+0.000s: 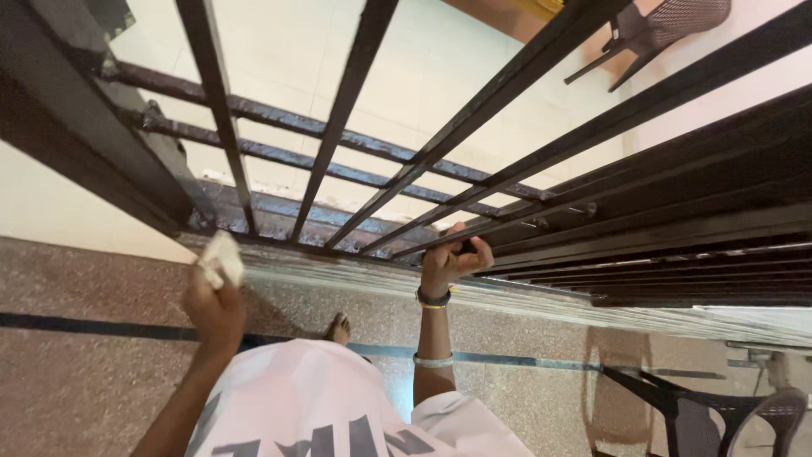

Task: The person wipes down the vertical bars of a metal gate with a cloth.

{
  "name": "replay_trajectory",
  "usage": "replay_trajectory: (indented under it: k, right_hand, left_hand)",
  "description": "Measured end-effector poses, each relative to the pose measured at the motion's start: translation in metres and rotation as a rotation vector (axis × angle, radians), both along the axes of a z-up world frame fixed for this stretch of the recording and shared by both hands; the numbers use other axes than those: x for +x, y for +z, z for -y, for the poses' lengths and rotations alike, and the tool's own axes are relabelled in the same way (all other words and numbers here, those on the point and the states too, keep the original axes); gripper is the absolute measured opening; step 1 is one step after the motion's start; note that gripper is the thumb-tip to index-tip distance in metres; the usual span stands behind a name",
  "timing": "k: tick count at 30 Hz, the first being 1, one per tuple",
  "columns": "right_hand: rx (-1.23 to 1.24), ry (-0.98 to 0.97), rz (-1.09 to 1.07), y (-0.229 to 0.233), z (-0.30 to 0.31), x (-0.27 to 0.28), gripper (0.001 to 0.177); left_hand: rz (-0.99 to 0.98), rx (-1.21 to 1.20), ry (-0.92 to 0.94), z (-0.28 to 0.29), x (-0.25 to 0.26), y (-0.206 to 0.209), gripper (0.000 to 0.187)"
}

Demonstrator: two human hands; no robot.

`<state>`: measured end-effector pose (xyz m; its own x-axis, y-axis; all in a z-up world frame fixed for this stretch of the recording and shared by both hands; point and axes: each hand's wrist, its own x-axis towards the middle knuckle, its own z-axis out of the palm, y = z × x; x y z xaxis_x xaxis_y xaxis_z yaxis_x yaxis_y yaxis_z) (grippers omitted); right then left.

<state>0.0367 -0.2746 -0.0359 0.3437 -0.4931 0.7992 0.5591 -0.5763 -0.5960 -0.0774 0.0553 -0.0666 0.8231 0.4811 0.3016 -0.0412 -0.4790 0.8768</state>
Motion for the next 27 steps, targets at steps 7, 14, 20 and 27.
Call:
replay_trajectory:
  k: [7, 14, 20, 27]
  right_hand:
    - [-0.031, 0.018, -0.06, 0.01, -0.006, -0.011, 0.034]
    - [-0.07, 0.141, -0.091, 0.01, 0.001, -0.014, 0.032]
    - [-0.089, 0.089, -0.085, 0.014, -0.001, -0.014, 0.033]
    - [-0.053, 0.092, -0.083, 0.014, -0.003, -0.013, 0.033]
  left_hand:
    - [0.202, 0.236, 0.052, 0.01, 0.02, -0.005, 0.047]
    - [0.225, -0.16, -0.169, 0.043, 0.013, 0.011, 0.069]
    - [0.103, 0.004, -0.083, 0.028, 0.035, 0.0, 0.071]
    - [0.222, -0.206, -0.154, 0.025, 0.049, 0.075, 0.049]
